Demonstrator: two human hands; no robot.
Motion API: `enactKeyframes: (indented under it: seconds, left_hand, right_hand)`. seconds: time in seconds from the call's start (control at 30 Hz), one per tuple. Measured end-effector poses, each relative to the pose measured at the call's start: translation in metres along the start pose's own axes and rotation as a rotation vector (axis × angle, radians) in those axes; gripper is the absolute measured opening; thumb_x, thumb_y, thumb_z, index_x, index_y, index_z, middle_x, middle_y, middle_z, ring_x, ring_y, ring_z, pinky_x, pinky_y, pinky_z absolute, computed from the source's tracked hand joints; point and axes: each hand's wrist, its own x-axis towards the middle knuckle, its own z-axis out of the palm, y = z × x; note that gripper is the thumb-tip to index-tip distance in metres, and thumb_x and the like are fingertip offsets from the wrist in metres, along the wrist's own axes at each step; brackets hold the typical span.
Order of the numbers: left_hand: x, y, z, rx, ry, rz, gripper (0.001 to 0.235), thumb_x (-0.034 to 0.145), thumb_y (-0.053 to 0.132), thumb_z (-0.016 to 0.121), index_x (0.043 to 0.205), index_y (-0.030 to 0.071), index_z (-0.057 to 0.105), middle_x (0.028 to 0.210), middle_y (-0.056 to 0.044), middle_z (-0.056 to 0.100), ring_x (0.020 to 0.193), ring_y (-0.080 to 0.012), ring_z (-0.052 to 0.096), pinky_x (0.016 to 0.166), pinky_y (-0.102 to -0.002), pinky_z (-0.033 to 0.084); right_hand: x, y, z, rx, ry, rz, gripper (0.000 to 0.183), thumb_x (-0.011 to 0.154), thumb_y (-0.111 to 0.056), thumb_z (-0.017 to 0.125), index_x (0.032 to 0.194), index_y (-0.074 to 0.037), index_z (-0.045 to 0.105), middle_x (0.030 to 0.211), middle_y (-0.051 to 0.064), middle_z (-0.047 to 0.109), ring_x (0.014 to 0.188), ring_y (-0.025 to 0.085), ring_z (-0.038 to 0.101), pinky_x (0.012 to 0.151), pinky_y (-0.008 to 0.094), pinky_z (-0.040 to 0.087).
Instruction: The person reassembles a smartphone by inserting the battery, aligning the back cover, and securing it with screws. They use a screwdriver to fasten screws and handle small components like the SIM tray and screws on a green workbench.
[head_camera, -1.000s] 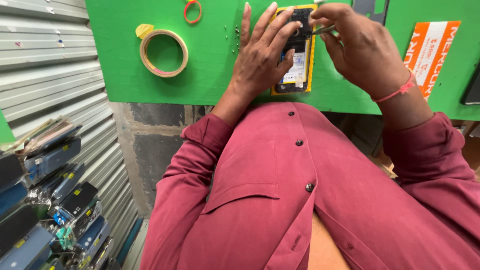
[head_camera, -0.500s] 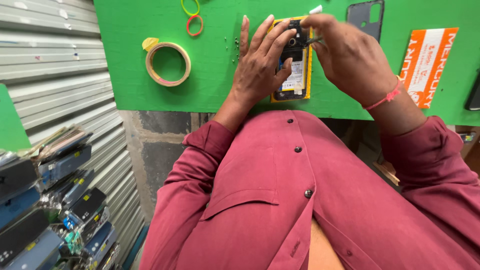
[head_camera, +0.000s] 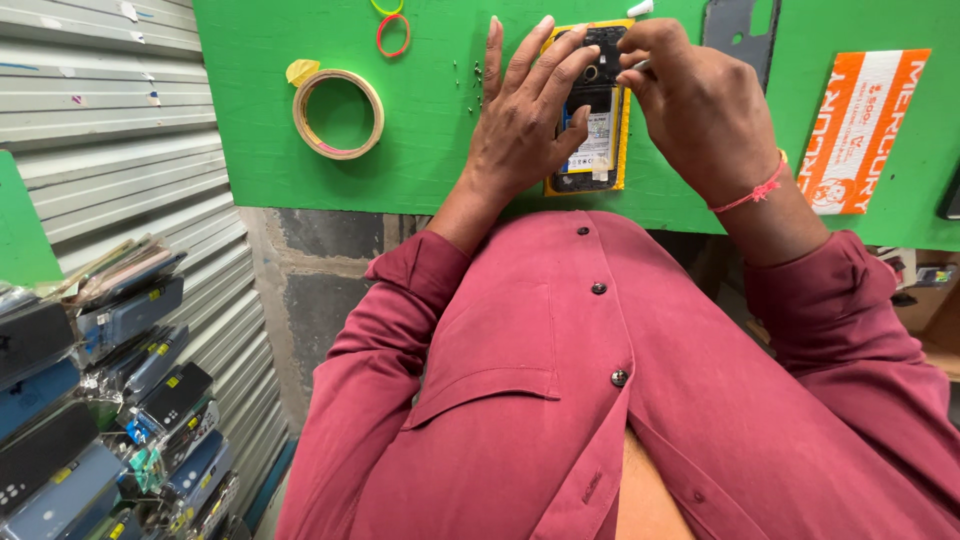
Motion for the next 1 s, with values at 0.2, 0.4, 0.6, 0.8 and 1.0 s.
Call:
enactKeyframes:
  seconds: [0.2,0.4,0.6,0.8,1.0]
  left_hand:
    - [-0.001,-0.001,0.000,-0.042,0.037,0.013,0.052,0.097,0.025,0.073,0.144,0.015,0.054,0.155,-0.004,0.050,0.152,-0.0271,0.034,0.130,-0.059,0.001]
    - [-0.011,-0.022,-0.014,-0.412,0.494,-0.179,0.023,0.108,0.011,0.060,0.130,0.014,0.065,0.133,-0.002,0.069,0.130,-0.0196,0.062,0.123,-0.035,0.042]
    - [-0.033,-0.042,-0.042,-0.733,0.627,-0.308,0.022,0.114,0.015,0.052,0.127,0.005,0.067,0.116,-0.005,0.074,0.108,-0.0121,0.070,0.095,-0.027,0.056]
    - [-0.049,-0.025,-0.043,-0.613,0.541,-0.415,0.018,0.111,0.013,0.056,0.121,0.007,0.069,0.114,-0.005,0.073,0.100,-0.0124,0.070,0.088,-0.028,0.057]
    - [-0.048,-0.025,-0.044,-0.460,0.484,-0.338,0.016,0.108,0.011,0.060,0.120,0.011,0.070,0.116,-0.004,0.074,0.103,-0.0169,0.068,0.085,-0.029,0.056]
  right_hand:
    - [-0.014,0.003,0.005,0.372,0.313,0.188,0.032,0.114,0.012,0.071,0.129,0.000,0.045,0.112,0.015,0.078,0.098,0.016,0.076,0.082,0.025,0.061]
    - [-0.023,-0.007,0.031,0.683,0.281,0.184,0.037,0.118,0.012,0.065,0.140,-0.001,0.038,0.122,0.019,0.074,0.106,0.017,0.072,0.094,0.026,0.062]
    - [-0.005,-0.023,0.056,0.558,0.128,0.150,0.042,0.115,0.004,0.072,0.145,-0.005,0.044,0.118,0.014,0.076,0.104,0.016,0.075,0.088,0.026,0.063]
    - [0.000,-0.033,0.062,0.521,0.020,0.089,0.039,0.112,0.004,0.069,0.140,-0.004,0.044,0.122,0.013,0.075,0.112,0.020,0.076,0.096,0.030,0.064]
    - [0.000,-0.032,0.063,0.552,0.035,0.140,0.037,0.112,0.003,0.069,0.139,-0.003,0.045,0.119,0.013,0.076,0.108,0.017,0.076,0.090,0.030,0.063]
